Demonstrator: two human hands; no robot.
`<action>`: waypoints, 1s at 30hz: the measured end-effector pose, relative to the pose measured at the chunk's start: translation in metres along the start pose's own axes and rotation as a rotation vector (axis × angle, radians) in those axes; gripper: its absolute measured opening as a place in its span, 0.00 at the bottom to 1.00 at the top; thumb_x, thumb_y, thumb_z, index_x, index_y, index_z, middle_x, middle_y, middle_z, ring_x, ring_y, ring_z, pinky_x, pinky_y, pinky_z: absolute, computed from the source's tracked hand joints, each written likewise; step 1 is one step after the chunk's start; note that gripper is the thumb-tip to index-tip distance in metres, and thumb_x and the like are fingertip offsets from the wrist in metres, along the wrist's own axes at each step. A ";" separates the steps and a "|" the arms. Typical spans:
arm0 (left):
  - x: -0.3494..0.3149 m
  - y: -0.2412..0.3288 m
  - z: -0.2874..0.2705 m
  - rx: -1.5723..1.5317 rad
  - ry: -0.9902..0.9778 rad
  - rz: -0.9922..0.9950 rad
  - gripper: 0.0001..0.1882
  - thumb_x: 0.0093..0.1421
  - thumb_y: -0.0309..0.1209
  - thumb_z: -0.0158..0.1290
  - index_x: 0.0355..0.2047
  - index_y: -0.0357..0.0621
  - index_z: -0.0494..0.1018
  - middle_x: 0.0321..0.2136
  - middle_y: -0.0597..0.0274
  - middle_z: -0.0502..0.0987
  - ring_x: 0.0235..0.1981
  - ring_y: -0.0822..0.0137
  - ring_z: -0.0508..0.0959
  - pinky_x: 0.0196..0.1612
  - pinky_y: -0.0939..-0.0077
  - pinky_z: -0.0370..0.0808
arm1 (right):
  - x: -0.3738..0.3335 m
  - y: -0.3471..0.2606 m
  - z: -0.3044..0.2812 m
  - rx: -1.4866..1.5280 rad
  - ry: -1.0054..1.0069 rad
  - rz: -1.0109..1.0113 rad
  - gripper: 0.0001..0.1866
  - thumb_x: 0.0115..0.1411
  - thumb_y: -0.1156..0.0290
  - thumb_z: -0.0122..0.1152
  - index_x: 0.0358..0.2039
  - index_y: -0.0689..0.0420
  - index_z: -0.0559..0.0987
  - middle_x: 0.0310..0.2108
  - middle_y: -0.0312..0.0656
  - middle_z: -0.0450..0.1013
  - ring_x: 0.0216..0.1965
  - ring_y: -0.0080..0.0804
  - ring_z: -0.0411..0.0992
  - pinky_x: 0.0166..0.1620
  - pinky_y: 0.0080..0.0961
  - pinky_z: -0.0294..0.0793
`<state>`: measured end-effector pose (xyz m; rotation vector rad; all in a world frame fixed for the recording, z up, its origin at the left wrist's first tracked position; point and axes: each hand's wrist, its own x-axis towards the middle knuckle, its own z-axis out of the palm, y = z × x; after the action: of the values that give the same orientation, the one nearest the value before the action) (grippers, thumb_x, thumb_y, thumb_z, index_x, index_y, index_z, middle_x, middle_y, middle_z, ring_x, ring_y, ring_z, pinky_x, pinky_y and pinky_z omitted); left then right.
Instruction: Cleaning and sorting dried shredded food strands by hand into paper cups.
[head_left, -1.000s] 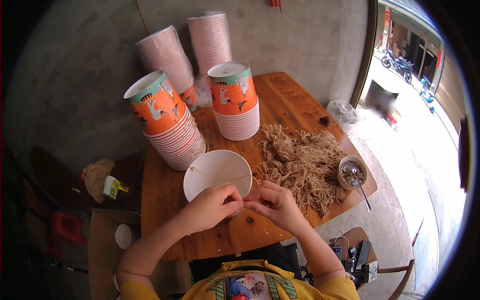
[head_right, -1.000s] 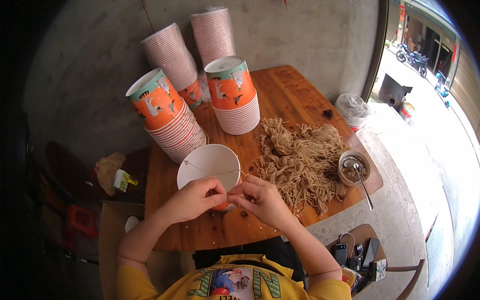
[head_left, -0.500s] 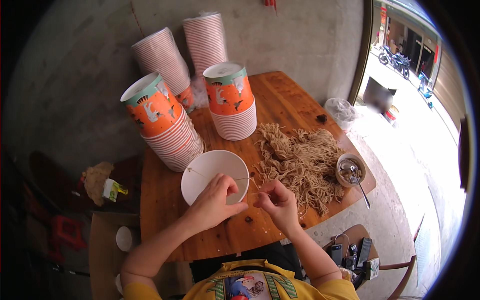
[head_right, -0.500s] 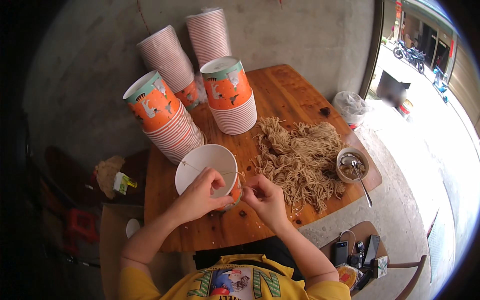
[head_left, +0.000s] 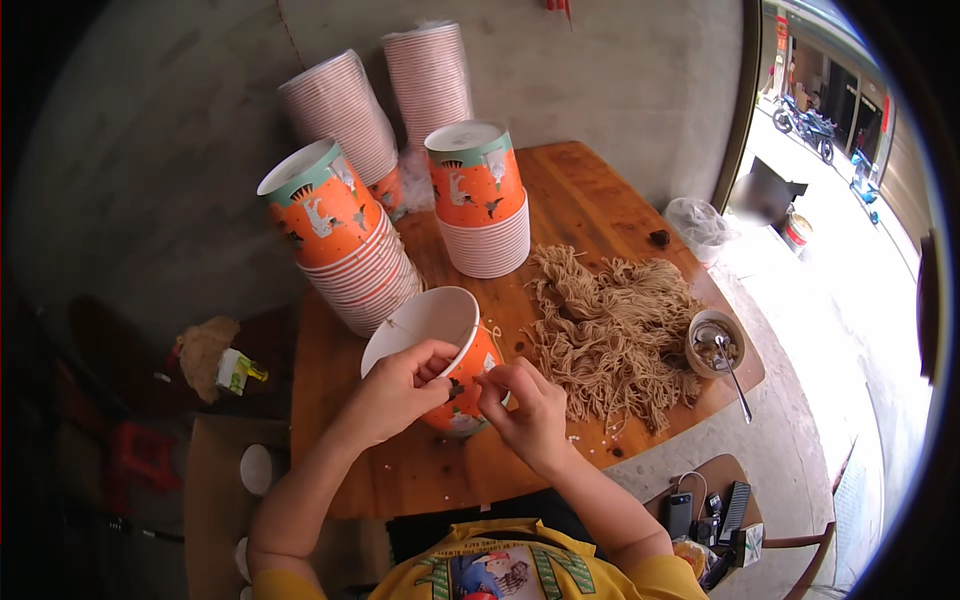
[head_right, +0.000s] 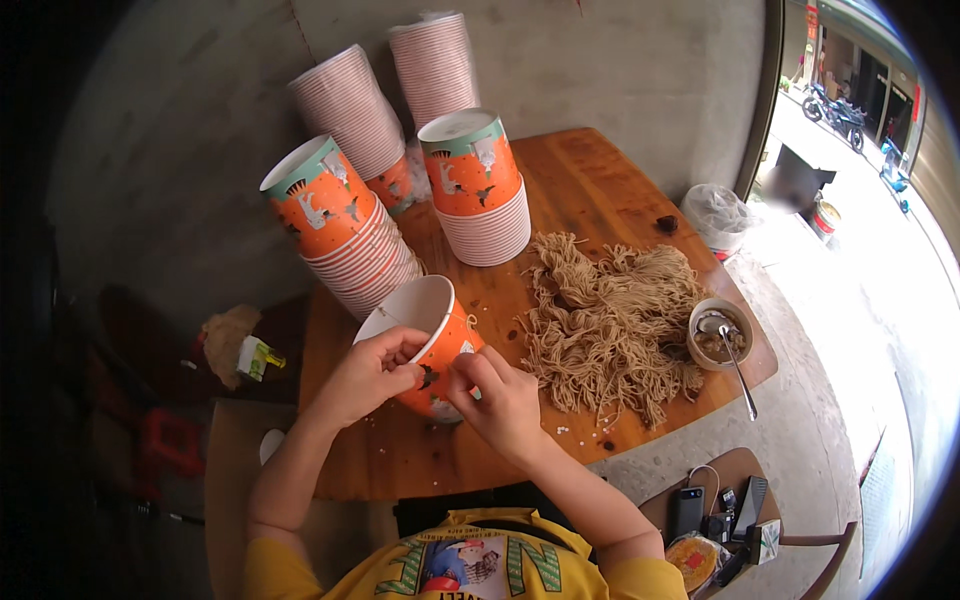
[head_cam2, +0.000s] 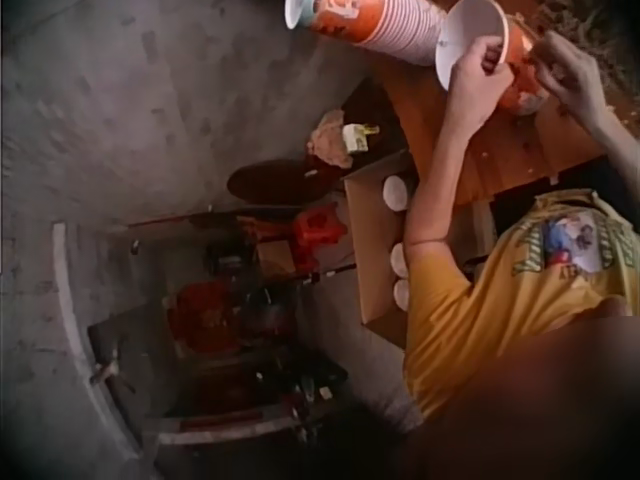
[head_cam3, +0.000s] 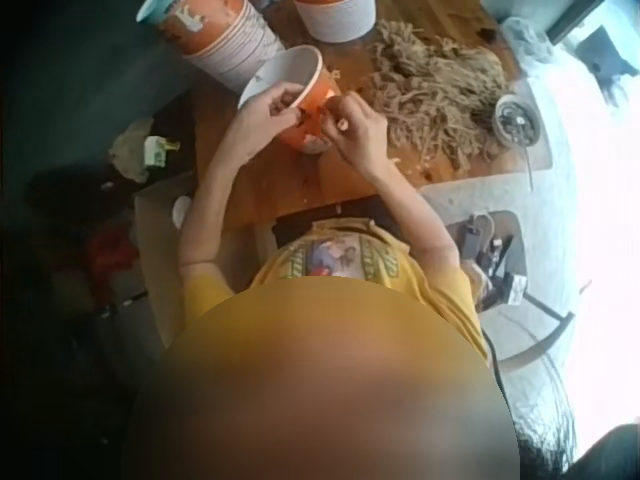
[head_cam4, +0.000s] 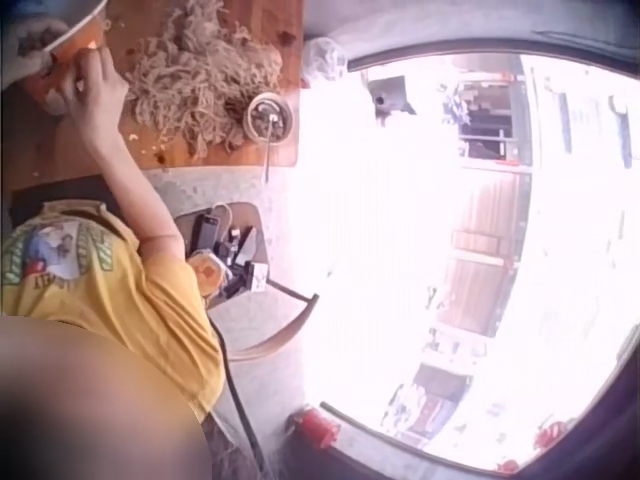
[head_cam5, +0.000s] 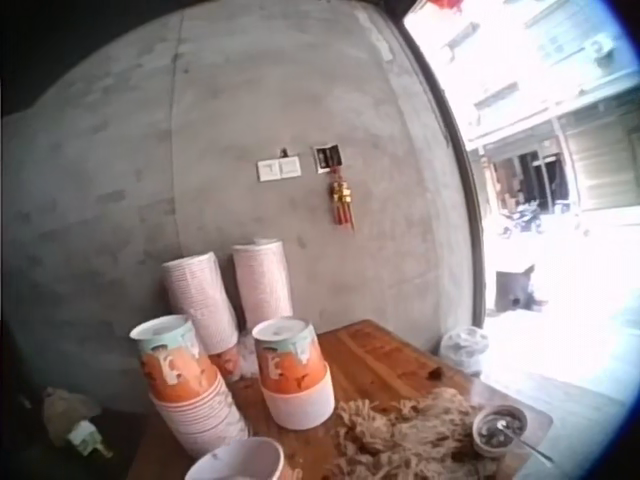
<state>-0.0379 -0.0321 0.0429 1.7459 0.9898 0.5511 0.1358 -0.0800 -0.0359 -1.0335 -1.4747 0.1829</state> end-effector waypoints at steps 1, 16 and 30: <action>-0.001 0.000 -0.001 -0.001 0.007 -0.002 0.17 0.59 0.21 0.51 0.50 0.38 0.70 0.36 0.64 0.77 0.36 0.76 0.75 0.43 0.78 0.74 | 0.002 -0.002 0.001 -0.045 0.004 -0.035 0.08 0.50 0.81 0.64 0.31 0.57 0.76 0.22 0.39 0.70 0.20 0.32 0.72 0.23 0.24 0.71; 0.000 0.000 0.002 -0.087 -0.039 0.012 0.18 0.59 0.20 0.49 0.50 0.37 0.69 0.38 0.63 0.77 0.38 0.76 0.76 0.44 0.79 0.74 | 0.006 0.001 0.004 -0.244 -0.002 -0.181 0.12 0.46 0.79 0.65 0.31 0.53 0.74 0.20 0.37 0.65 0.17 0.32 0.69 0.20 0.27 0.68; 0.005 -0.002 0.005 -0.071 -0.049 0.007 0.17 0.58 0.20 0.49 0.49 0.36 0.69 0.37 0.62 0.77 0.37 0.76 0.76 0.43 0.79 0.75 | 0.008 0.001 0.002 -0.262 -0.001 -0.162 0.11 0.47 0.79 0.65 0.30 0.55 0.73 0.20 0.37 0.66 0.18 0.33 0.70 0.20 0.28 0.69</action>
<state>-0.0322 -0.0306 0.0385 1.6933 0.9190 0.5389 0.1354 -0.0733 -0.0316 -1.1148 -1.6043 -0.1292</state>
